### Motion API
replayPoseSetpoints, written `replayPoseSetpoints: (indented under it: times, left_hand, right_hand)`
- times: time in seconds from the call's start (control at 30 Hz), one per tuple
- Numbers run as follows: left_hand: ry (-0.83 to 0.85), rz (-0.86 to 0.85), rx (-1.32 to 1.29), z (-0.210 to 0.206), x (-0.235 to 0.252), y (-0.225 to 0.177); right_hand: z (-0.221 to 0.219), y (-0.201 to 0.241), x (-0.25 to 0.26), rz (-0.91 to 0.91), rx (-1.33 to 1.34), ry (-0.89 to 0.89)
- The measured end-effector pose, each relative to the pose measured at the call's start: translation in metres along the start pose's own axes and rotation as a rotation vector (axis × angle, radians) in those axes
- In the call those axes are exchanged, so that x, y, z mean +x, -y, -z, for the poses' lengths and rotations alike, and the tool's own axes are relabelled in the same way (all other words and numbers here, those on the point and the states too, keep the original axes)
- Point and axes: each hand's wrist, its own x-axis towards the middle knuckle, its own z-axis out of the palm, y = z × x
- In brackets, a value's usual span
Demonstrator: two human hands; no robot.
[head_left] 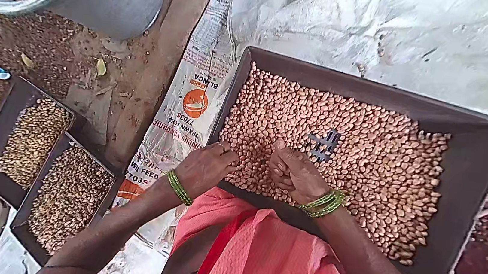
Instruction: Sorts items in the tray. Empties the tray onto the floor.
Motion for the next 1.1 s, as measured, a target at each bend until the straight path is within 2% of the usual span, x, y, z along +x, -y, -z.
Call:
replayPoseSetpoints:
  times: [0.07, 0.13, 0.2, 0.27, 0.37, 0.4, 0.47, 0.53, 0.6, 0.63, 0.7, 0.77, 0.83, 0.93, 1.0, 1.1]
  left_hand:
    - [-0.106, 0.074, 0.013, -0.009, 0.004, -0.002]
    - [-0.145, 0.180, -0.012, -0.012, 0.008, -0.004]
    - [-0.063, 0.277, -0.049, -0.013, 0.014, -0.010]
    - [0.083, 0.314, -0.078, -0.015, 0.020, -0.026]
    - [0.110, 0.165, -0.102, -0.029, 0.019, -0.052]
    - [0.079, 0.082, -0.112, -0.036, 0.018, -0.058]
    - [-0.064, -0.138, -0.127, -0.055, 0.011, -0.066]
    - [-0.193, -0.309, -0.118, -0.069, 0.006, -0.068]
    - [-0.180, -0.407, -0.118, -0.068, -0.001, -0.063]
    - [-0.129, -0.435, -0.146, -0.062, -0.006, -0.059]
    - [0.001, -0.433, -0.290, -0.043, -0.017, -0.051]
    - [0.001, -0.323, -0.353, -0.027, -0.023, -0.041]
    - [-0.064, -0.134, -0.187, -0.016, -0.018, -0.028]
    - [-0.120, 0.035, 0.072, -0.006, 0.007, 0.001]
    - [-0.154, 0.020, 0.219, -0.009, 0.022, 0.018]
    - [-0.148, -0.034, 0.312, -0.012, 0.028, 0.025]
  right_hand:
    - [-0.002, 0.006, 0.005, 0.108, -0.129, -0.060]
    - [-0.003, 0.013, 0.014, 0.298, -0.469, -0.115]
    - [-0.008, 0.022, 0.025, 0.505, -0.948, -0.174]
    - [-0.019, 0.027, 0.036, 0.647, -1.297, -0.193]
    - [-0.036, 0.032, 0.048, 0.690, -1.637, -0.080]
    - [-0.043, 0.035, 0.051, 0.634, -1.741, -0.032]
    - [-0.053, 0.039, 0.054, 0.479, -1.920, 0.047]
    - [-0.056, 0.039, 0.057, 0.386, -1.974, 0.092]
    - [-0.049, 0.041, 0.058, 0.397, -1.795, 0.100]
    - [-0.043, 0.044, 0.057, 0.387, -1.610, 0.094]
    - [-0.018, 0.046, 0.048, 0.448, -1.079, 0.076]
    - [0.005, 0.052, 0.027, 0.343, -0.477, 0.150]
    - [0.032, 0.056, 0.004, 0.228, -0.138, 0.224]
    - [0.054, 0.047, -0.020, 0.220, -0.022, 0.113]
    - [0.059, 0.038, -0.030, 0.229, 0.018, 0.011]
    - [0.064, 0.026, -0.041, 0.239, 0.064, -0.021]
